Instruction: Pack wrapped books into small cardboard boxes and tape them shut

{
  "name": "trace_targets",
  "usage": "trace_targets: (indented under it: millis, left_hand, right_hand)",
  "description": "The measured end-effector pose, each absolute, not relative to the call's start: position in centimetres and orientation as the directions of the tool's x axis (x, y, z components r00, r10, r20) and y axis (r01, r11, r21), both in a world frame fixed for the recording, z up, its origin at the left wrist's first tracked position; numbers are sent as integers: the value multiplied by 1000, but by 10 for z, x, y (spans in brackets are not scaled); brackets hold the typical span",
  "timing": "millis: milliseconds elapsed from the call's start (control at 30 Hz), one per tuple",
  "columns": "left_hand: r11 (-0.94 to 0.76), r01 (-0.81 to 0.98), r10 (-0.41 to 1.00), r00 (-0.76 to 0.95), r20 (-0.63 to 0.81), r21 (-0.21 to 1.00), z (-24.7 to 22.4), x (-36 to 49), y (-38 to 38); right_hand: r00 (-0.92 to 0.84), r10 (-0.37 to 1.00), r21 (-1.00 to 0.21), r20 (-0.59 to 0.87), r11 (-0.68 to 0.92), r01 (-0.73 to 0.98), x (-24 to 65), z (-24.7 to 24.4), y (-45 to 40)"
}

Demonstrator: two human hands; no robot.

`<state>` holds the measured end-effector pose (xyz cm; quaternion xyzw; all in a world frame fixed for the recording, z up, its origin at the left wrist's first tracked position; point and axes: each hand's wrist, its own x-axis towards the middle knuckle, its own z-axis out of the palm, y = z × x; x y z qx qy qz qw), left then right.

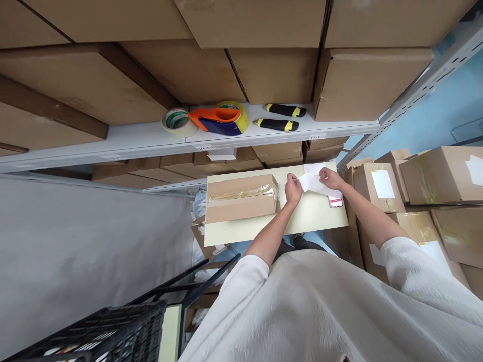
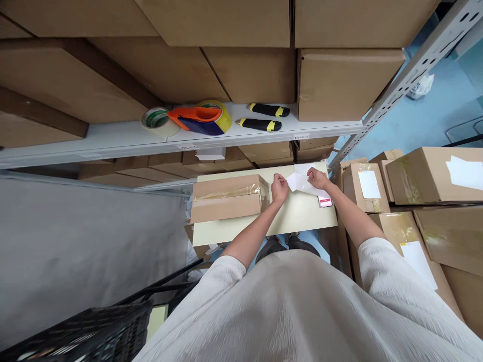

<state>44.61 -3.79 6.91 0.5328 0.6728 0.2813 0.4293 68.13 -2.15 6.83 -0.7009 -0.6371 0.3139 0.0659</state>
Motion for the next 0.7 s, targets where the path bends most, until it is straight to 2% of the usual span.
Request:
trace_targets:
  millis: [200,400,567,700]
  left_hand:
    - [123,532,992,-32,-125,838,94,438,-31]
    - [40,506,998,-62,-10,862,118,433,-19]
    - [65,443,991,-134,-5,894,124,423,-12]
    - [172,345,971,-216,-100,923,122,416,-10]
  right_hand:
    - [59,942,-252,-330,-148,956,698,79,-26]
    - [182,930,-109,-319,-227,968,703,83,-27]
    - [232,892,-23,-387,-261,965,700,83,-25]
    - [259,889,-24,-376,-289,957,691,85,-27]
